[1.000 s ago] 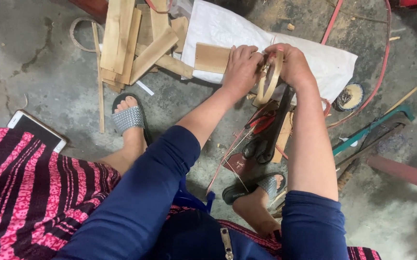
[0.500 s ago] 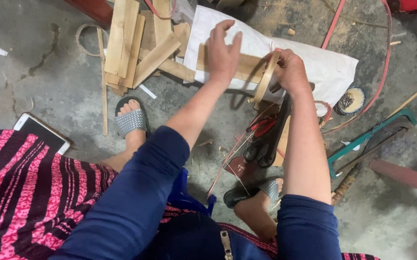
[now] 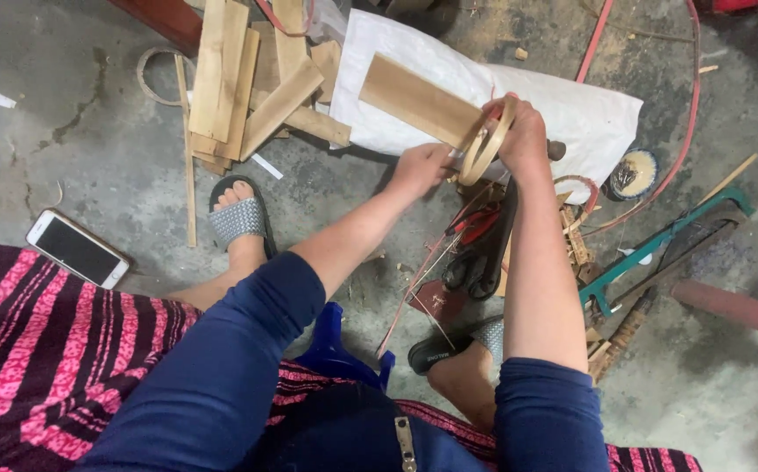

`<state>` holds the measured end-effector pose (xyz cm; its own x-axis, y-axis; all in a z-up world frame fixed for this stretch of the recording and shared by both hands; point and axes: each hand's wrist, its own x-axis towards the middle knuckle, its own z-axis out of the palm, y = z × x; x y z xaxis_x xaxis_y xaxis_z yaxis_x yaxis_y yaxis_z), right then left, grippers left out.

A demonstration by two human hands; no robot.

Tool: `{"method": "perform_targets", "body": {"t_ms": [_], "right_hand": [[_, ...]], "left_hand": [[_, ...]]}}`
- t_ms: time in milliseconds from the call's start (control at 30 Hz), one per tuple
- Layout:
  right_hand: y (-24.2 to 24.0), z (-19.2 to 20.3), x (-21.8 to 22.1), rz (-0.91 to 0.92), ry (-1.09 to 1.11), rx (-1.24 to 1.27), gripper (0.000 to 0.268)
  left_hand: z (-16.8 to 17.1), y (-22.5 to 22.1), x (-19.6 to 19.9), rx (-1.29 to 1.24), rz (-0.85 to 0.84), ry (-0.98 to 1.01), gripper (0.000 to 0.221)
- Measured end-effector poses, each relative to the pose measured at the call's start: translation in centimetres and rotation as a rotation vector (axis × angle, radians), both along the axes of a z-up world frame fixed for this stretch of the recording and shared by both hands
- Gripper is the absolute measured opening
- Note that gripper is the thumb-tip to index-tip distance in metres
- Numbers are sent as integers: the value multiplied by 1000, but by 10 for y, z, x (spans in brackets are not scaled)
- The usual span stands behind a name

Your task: Assembling a wooden instrument component by fitting a circular hoop onto a rectangular base and securing it with a hammer.

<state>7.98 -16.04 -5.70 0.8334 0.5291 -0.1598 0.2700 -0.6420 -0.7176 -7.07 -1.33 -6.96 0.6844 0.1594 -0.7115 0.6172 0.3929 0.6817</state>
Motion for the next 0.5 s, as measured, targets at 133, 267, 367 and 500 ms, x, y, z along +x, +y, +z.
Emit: {"method": "perform_targets", "body": {"t_ms": [133, 267, 367, 500], "right_hand": [[-6, 1, -5, -90, 25, -13, 13], [-19, -29, -10, -316, 102, 89, 10], [-16, -38, -8, -406, 48, 20, 11], [-15, -51, -8, -485, -4, -40, 14]], "left_hand": [[0, -5, 11, -60, 47, 0, 50], [4, 4, 24, 198, -47, 11, 40], [43, 16, 33, 382, -177, -11, 41], [88, 24, 31, 479, -281, -126, 48]]}}
